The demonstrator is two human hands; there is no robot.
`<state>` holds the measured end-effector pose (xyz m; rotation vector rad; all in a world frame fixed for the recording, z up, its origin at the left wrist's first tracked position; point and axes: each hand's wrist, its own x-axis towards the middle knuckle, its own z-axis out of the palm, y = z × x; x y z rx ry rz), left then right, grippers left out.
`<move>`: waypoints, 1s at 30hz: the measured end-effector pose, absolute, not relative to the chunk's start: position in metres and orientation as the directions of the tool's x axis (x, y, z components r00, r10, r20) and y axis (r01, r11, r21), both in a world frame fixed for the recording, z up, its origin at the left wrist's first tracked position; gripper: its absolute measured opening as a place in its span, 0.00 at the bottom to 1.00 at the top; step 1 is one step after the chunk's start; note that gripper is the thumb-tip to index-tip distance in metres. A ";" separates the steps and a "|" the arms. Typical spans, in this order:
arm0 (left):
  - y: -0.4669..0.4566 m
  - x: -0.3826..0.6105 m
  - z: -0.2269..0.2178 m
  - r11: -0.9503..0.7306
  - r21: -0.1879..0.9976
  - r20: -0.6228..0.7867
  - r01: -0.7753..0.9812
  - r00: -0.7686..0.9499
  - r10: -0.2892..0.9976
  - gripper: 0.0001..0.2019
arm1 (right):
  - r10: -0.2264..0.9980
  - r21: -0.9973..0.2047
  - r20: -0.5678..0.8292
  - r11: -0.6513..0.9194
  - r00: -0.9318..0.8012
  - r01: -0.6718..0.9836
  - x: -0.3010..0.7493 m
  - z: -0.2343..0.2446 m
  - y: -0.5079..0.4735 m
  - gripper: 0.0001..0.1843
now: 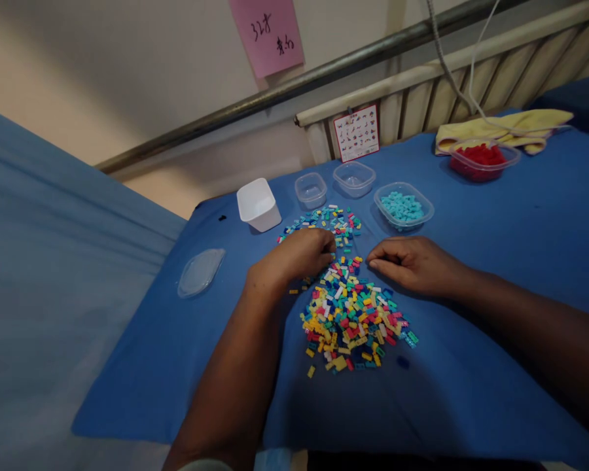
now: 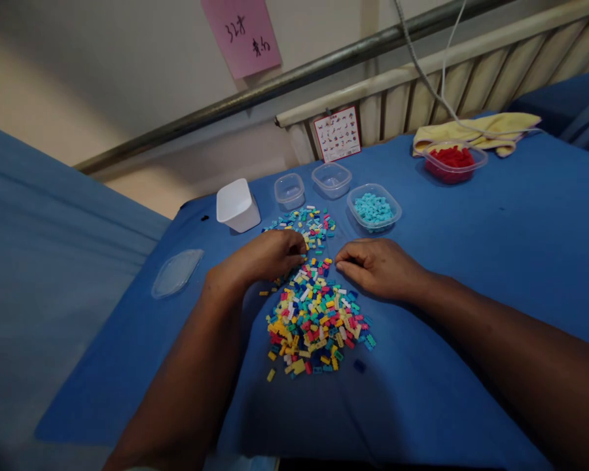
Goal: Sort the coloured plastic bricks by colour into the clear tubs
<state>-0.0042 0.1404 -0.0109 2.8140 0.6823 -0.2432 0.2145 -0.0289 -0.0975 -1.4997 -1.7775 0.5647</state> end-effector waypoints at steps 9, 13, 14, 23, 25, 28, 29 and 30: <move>0.140 0.007 -0.026 -0.891 0.162 -0.015 0.425 0.904 0.428 0.05 | 0.965 -0.738 0.257 0.232 -0.054 0.633 0.215 -0.101 -0.027 0.10; 0.137 0.015 -0.037 -0.898 0.143 -0.004 0.415 0.908 0.419 0.07 | 0.962 -0.733 0.268 0.241 -0.056 0.636 0.214 -0.100 -0.027 0.09; 0.137 0.016 -0.039 -0.902 0.141 -0.011 0.409 0.911 0.412 0.08 | 0.960 -0.729 0.273 0.245 -0.058 0.639 0.214 -0.100 -0.027 0.09; 0.144 0.009 -0.036 -0.850 0.260 -0.045 0.457 0.886 0.462 0.11 | 0.958 -0.725 0.281 0.252 -0.058 0.641 0.214 -0.100 -0.026 0.09; 0.146 0.007 -0.036 -0.801 0.309 -0.059 0.513 0.851 0.522 0.12 | 0.960 -0.727 0.276 0.243 -0.051 0.643 0.214 -0.100 -0.026 0.09; 0.147 0.006 -0.036 -0.786 0.296 -0.067 0.543 0.833 0.550 0.14 | 0.961 -0.734 0.272 0.239 -0.047 0.636 0.214 -0.100 -0.026 0.09; 0.146 0.006 -0.036 -0.790 0.293 -0.057 0.539 0.834 0.548 0.14 | 0.961 -0.736 0.273 0.240 -0.046 0.633 0.214 -0.100 -0.025 0.09; 0.145 0.007 -0.036 -0.789 0.299 -0.047 0.537 0.834 0.550 0.14 | 0.961 -0.738 0.273 0.240 -0.046 0.630 0.214 -0.100 -0.025 0.09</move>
